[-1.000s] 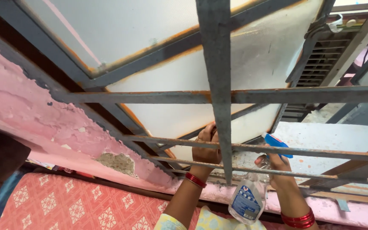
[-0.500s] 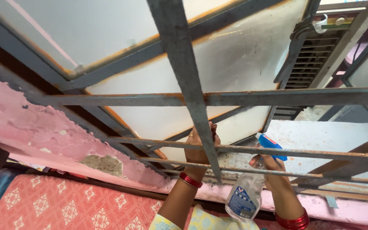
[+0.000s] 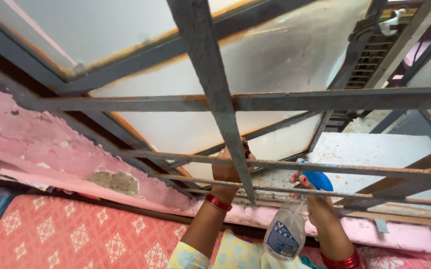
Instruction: Cleaning a metal window grill with a cloth and spray cleaner.
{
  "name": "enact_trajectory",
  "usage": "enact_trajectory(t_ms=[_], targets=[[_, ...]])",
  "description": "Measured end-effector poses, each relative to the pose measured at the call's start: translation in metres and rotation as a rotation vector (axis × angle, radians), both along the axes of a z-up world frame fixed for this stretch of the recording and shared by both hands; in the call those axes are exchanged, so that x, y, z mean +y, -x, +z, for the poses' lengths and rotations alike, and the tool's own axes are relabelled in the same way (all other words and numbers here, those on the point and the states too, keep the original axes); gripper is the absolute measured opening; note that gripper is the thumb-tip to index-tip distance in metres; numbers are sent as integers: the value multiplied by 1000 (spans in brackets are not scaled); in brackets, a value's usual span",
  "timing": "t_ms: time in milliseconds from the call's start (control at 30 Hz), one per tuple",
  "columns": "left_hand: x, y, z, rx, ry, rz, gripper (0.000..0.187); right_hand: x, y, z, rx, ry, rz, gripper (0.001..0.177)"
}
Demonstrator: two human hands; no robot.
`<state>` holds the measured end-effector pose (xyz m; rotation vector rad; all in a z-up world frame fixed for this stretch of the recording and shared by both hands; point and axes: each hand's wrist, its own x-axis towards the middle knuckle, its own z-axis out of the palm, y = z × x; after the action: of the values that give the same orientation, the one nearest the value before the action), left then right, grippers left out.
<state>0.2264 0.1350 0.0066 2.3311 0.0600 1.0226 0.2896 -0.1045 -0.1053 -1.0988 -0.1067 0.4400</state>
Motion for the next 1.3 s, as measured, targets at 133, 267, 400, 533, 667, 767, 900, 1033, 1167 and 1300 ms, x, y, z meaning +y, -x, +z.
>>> enact_trajectory(t_ms=[133, 267, 400, 533, 667, 767, 900, 1033, 1167, 1300], targets=[[3, 3, 12, -82, -161, 44, 38, -1, -2, -5, -18, -32, 21, 32], [23, 18, -39, 26, -315, -23, 21, -3, -5, -16, 17, -1, 22, 31], [38, 54, -32, 299, -202, -39, 16, -1, 0, -24, -18, -24, 44, 27], [61, 62, -63, 501, -6, 40, 10, 1, 4, -35, -110, 19, 59, 23], [64, 74, -61, 395, -12, 61, 8, -4, 11, -39, -38, 119, 30, 24], [58, 108, -86, 239, 42, 100, 8, -11, 29, -38, -26, 46, -14, 24], [45, 163, -152, 178, 389, 212, 13, -5, 64, -22, -62, 108, -50, 21], [43, 157, -146, 433, 409, 348, 32, 0, 99, -12, -66, 151, -1, 24], [58, 124, -187, 482, 79, 398, 44, 8, 132, -15, -47, 120, 50, 28], [70, 103, -204, 465, -126, 447, 42, 17, 146, -20, -18, 209, 63, 33]])
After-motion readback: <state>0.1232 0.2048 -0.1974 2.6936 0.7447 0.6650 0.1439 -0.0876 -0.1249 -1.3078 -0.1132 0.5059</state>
